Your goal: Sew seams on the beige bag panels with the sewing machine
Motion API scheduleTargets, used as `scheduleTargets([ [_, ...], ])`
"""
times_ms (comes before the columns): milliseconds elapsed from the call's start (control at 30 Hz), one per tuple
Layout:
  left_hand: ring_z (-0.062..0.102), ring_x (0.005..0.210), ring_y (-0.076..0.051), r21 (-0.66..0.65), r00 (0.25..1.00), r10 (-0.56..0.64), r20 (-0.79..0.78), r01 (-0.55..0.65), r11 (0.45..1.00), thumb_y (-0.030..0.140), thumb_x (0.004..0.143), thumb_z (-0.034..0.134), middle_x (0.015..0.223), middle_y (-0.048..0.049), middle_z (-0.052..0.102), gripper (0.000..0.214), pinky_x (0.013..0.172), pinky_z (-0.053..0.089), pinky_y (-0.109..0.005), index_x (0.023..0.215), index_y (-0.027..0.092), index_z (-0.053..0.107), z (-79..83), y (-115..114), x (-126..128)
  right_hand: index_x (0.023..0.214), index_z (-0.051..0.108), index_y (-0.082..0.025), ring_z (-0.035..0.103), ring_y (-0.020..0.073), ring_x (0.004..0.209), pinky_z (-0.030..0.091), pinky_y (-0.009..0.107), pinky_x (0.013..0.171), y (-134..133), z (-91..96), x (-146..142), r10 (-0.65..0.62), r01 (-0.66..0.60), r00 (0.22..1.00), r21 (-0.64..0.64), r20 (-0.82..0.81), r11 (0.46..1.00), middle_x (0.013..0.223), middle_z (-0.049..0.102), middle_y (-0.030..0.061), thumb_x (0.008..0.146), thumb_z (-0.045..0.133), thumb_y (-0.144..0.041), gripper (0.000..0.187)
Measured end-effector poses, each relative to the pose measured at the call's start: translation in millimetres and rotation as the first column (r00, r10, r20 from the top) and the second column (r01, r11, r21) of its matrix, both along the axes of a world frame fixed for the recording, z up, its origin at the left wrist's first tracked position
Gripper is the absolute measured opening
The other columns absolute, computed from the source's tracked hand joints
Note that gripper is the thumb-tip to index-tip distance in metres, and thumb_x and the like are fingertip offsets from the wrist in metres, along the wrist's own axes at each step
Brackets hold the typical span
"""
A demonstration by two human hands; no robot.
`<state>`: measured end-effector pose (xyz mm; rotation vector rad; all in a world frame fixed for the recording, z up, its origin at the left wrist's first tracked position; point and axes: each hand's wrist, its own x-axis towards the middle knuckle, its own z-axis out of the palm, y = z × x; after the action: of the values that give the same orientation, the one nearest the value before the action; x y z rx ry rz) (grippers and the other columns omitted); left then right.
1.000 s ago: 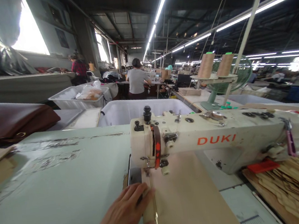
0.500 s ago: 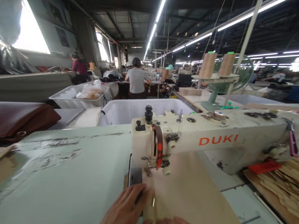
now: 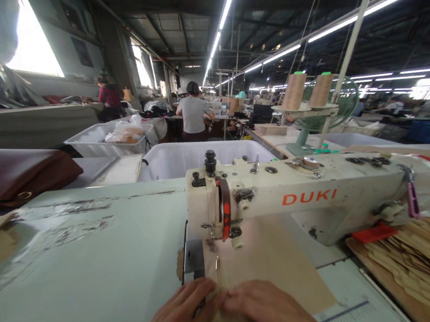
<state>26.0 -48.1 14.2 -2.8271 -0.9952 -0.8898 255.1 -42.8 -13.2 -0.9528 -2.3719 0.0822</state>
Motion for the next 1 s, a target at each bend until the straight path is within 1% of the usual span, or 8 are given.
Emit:
scheduleTargets([
  [100, 0.06, 0.11, -0.023, -0.041, 0.999, 0.001, -0.049, -0.003, 0.999, 0.044, 0.097, 0.053, 0.125, -0.0048, 0.061, 0.056, 0.096, 0.053, -0.029, 0.149, 0.035, 0.034, 6.4, -2, 0, 0.124, 0.062, -0.03, 0.064, 0.0149, 0.103, 0.049, 0.024, 0.092, 16, 27.9, -5, -0.112, 0.106, 0.994, -0.249, -0.011, 0.963, 0.112, 0.068, 0.0006, 0.1, 0.051, -0.036, 0.027],
  [167, 0.059, 0.113, -0.025, -0.053, 0.996, -0.007, -0.087, 0.002, 0.999, 0.043, 0.095, 0.057, 0.129, -0.0054, 0.06, 0.056, 0.099, 0.051, -0.031, 0.147, 0.033, 0.038, 7.8, -3, -1, 0.12, 0.065, -0.031, 0.061, 0.0175, 0.109, 0.046, 0.029, 0.097, 30, 33.5, -14, -0.109, 0.12, 0.993, -0.285, 0.055, 0.951, 0.117, 0.066, 0.0019, 0.101, 0.048, -0.029, 0.027],
  [233, 0.058, 0.116, -0.026, -0.062, 0.992, 0.003, -0.127, -0.011, 0.998, 0.045, 0.094, 0.059, 0.132, -0.0069, 0.059, 0.055, 0.102, 0.05, -0.033, 0.144, 0.03, 0.043, 4.6, -3, -3, 0.108, 0.07, -0.026, 0.061, 0.0193, 0.105, 0.046, 0.031, 0.094, 43, 33.0, -21, -0.105, 0.131, 0.99, -0.318, 0.097, 0.939, 0.11, 0.068, 0.0037, 0.099, 0.049, -0.025, 0.023],
  [333, 0.054, 0.123, -0.028, -0.11, 0.982, 0.012, -0.187, -0.033, 0.993, 0.046, 0.094, 0.058, 0.139, -0.0083, 0.055, 0.054, 0.104, 0.05, -0.036, 0.143, 0.027, 0.046, -6.0, -4, -6, 0.09, 0.07, -0.017, 0.062, 0.0188, 0.096, 0.046, 0.029, 0.087, 59, 33.0, -25, -0.201, 0.219, 0.976, -0.381, 0.085, 0.898, 0.099, 0.069, 0.0065, 0.096, 0.054, -0.02, 0.017],
  [533, 0.048, 0.128, -0.028, -0.258, 0.984, 0.037, -0.177, -0.082, 0.963, 0.036, 0.097, 0.053, 0.142, -0.0061, 0.047, 0.048, 0.109, 0.044, -0.044, 0.144, 0.03, 0.045, -17.3, -5, -2, 0.081, 0.067, -0.015, 0.063, 0.0157, 0.083, 0.043, 0.024, 0.075, 78, 41.3, -21, -0.238, 0.242, 0.968, -0.511, 0.075, 0.825, 0.086, 0.069, 0.0023, 0.084, 0.072, -0.029, 0.015],
  [700, 0.054, 0.122, -0.027, -0.273, 0.979, -0.021, -0.202, -0.036, 0.961, 0.047, 0.095, 0.058, 0.138, -0.005, 0.051, 0.052, 0.104, 0.047, -0.039, 0.142, 0.029, 0.047, -12.0, -2, -2, 0.082, 0.071, -0.019, 0.063, 0.0128, 0.081, 0.041, 0.021, 0.071, 89, 35.7, -21, -0.223, 0.219, 0.973, -0.542, 0.06, 0.811, 0.083, 0.07, -0.002, 0.082, 0.073, -0.031, 0.012],
  [833, 0.055, 0.121, -0.029, -0.272, 0.98, -0.02, -0.198, -0.035, 0.962, 0.051, 0.092, 0.06, 0.138, -0.0062, 0.052, 0.055, 0.103, 0.048, -0.041, 0.14, 0.028, 0.049, -11.2, -1, -3, 0.078, 0.072, -0.019, 0.062, 0.0125, 0.079, 0.041, 0.022, 0.071, 86, 27.7, -24, -0.248, 0.238, 0.967, -0.53, 0.054, 0.814, 0.08, 0.069, -0.0014, 0.083, 0.071, -0.033, 0.015],
  [1000, 0.053, 0.122, -0.03, -0.289, 0.981, -0.025, -0.193, -0.033, 0.957, 0.051, 0.091, 0.061, 0.136, -0.0077, 0.052, 0.056, 0.103, 0.047, -0.042, 0.141, 0.028, 0.049, -7.8, -2, 0, 0.079, 0.074, -0.021, 0.061, 0.0223, 0.093, 0.045, 0.031, 0.079, 83, 24.5, -31, -0.34, 0.353, 0.932, -0.516, 0.123, 0.781, 0.092, 0.068, 0.005, 0.08, 0.071, -0.039, 0.018],
])
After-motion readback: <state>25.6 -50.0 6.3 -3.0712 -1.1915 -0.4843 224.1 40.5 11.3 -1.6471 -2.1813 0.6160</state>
